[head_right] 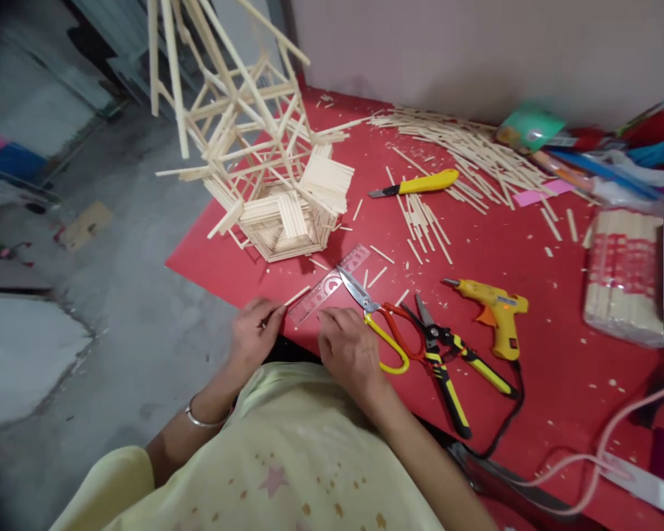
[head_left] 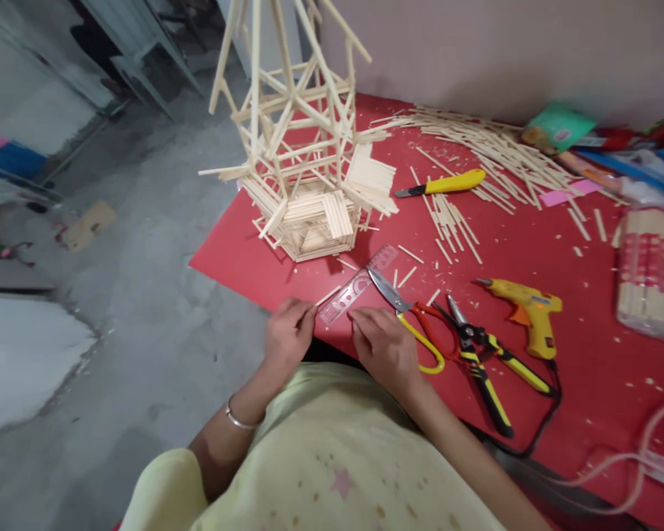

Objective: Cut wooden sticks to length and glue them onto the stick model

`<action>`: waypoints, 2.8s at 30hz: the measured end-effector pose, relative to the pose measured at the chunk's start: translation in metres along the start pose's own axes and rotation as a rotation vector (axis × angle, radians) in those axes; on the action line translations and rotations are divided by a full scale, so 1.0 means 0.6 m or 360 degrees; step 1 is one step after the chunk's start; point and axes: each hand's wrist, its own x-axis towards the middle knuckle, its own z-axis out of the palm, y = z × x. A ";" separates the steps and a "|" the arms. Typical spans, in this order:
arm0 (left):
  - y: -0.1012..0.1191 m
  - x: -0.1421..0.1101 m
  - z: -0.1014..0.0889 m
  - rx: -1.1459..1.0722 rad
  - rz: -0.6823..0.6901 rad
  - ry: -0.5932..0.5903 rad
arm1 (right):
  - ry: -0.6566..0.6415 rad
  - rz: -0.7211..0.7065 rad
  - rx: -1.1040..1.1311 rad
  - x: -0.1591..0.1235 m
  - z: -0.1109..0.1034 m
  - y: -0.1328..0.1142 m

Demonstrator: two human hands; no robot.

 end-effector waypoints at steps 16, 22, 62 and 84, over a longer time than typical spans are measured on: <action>-0.036 -0.030 0.032 0.0197 0.0221 0.0338 | -0.0053 -0.0291 -0.0755 0.019 0.004 -0.008; -0.045 -0.031 0.031 0.0196 0.0304 0.0343 | 0.0019 -0.0336 -0.0779 0.018 0.011 -0.002; -0.031 -0.041 0.030 0.0350 0.0381 0.0388 | 0.0116 -0.0359 -0.0875 0.015 0.021 0.003; -0.032 -0.042 0.028 0.0345 0.0384 0.0372 | 0.0120 -0.0382 -0.0883 0.015 0.021 0.004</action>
